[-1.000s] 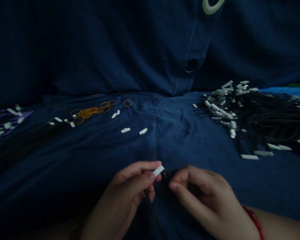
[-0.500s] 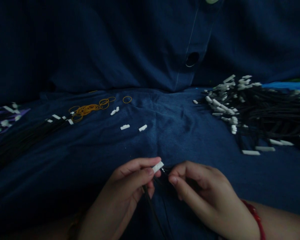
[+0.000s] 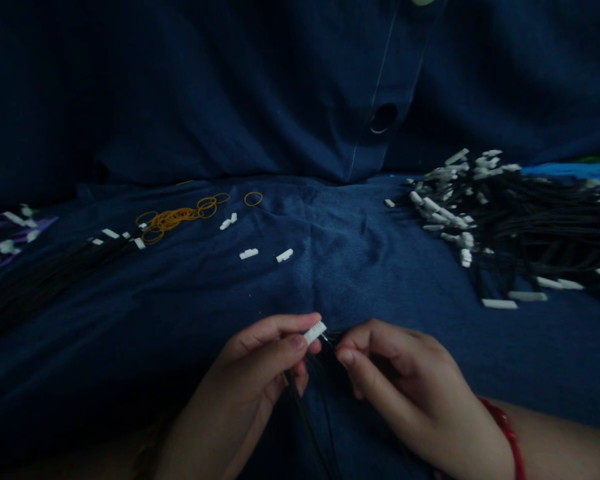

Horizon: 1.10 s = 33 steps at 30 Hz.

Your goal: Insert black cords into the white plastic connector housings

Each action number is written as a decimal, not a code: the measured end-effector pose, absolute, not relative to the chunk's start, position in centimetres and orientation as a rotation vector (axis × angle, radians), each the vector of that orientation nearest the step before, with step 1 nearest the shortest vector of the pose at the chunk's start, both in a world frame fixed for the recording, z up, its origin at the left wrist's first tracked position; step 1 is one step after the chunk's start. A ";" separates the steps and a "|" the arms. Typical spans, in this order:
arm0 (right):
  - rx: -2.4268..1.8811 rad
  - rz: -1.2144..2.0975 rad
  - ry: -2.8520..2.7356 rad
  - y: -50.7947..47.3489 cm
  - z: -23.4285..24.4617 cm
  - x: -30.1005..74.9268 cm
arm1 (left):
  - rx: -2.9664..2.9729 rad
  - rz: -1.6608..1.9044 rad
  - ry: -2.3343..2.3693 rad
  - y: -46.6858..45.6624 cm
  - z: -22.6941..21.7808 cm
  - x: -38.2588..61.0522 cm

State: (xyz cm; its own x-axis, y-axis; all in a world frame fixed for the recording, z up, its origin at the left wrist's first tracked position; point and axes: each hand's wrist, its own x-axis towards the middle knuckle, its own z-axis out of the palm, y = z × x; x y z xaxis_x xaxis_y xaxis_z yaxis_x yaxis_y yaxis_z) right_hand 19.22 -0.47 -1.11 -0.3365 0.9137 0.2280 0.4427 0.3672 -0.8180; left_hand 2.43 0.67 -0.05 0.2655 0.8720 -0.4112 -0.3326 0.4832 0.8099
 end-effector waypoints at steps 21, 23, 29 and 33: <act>-1.373 0.709 -2.011 -0.7 -0.5 18.4 | 1.255 0.898 1.243 0.2 0.6 2.7; -1.359 0.612 -2.061 -0.7 -0.4 18.5 | 1.234 0.892 1.255 0.1 0.9 2.8; -1.316 0.262 -2.280 -0.2 -0.5 19.0 | 1.244 0.914 1.277 0.2 1.0 3.2; -1.313 0.150 -2.365 -0.3 -0.4 18.9 | 1.234 0.893 1.248 0.3 0.8 3.3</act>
